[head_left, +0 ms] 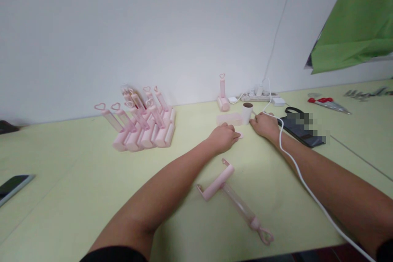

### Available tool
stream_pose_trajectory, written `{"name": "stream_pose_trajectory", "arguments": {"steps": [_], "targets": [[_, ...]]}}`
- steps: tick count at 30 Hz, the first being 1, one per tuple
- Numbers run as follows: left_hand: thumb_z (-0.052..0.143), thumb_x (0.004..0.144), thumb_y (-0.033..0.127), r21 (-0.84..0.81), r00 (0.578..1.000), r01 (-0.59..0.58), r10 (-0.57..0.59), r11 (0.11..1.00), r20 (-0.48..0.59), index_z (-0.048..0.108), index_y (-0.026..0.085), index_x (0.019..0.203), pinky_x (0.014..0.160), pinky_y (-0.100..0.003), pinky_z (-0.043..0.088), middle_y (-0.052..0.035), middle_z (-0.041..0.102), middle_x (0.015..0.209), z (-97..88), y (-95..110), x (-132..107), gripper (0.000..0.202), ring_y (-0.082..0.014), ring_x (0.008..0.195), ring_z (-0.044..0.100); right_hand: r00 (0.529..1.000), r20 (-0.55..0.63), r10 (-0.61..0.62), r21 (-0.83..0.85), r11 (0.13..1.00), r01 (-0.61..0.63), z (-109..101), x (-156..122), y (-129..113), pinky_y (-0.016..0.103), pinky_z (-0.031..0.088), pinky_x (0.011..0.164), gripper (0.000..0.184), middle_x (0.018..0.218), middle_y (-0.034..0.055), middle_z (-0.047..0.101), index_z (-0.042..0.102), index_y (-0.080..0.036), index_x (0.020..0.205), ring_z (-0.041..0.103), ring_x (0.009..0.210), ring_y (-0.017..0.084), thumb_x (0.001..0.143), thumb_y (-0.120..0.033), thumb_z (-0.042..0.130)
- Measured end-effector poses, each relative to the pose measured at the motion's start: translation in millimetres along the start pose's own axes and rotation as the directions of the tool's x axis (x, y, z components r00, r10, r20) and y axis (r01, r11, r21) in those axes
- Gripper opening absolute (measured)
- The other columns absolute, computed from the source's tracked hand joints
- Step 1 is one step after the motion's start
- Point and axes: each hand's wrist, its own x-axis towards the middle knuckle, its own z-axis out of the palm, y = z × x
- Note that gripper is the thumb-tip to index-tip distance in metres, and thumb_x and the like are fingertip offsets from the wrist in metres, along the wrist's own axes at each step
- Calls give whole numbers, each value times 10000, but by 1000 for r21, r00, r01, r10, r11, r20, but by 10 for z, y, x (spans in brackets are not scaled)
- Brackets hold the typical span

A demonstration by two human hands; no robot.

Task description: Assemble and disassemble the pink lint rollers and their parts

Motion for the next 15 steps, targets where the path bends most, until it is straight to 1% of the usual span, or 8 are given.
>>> {"name": "stream_pose_trajectory", "arguments": {"steps": [4, 8, 12, 15], "targets": [[422, 982, 334, 13, 1000, 12, -12, 1000, 1, 723, 199, 1029, 875, -356, 418, -110, 662, 989, -6, 7, -1, 332, -227, 947, 566, 993, -82, 89, 12, 996, -88, 25, 69, -21, 504, 378, 937, 674, 1243, 277, 537, 623, -2, 1171, 459, 1182, 437, 936, -579, 364], [415, 986, 345, 18, 1000, 14, -14, 1000, 0, 723, 212, 1036, 869, -356, 420, -107, 662, 986, 8, -6, 2, 339, -226, 944, 565, 982, -124, 139, 33, 990, -136, 49, 102, -14, 519, 377, 936, 716, 1318, 301, 474, 538, 20, 1272, 440, 1194, 442, 923, -590, 405], [418, 986, 349, 10, 1000, 16, -16, 1000, -5, 725, 207, 1045, 870, -357, 419, -112, 657, 992, 36, -24, 23, 343, -223, 936, 564, 986, -121, 116, 57, 992, -110, 37, 69, 4, 503, 377, 950, 593, 1269, 262, 525, 606, -39, 1188, 452, 1187, 412, 932, -537, 410], [408, 989, 351, 6, 1000, 16, -16, 1000, -11, 729, 210, 1032, 867, -361, 421, -111, 656, 989, 60, -29, 57, 353, -223, 930, 562, 986, -132, 104, 79, 992, -94, 5, 28, -7, 479, 379, 954, 481, 1252, 249, 546, 619, -58, 1168, 473, 1172, 386, 937, -431, 422]]}}
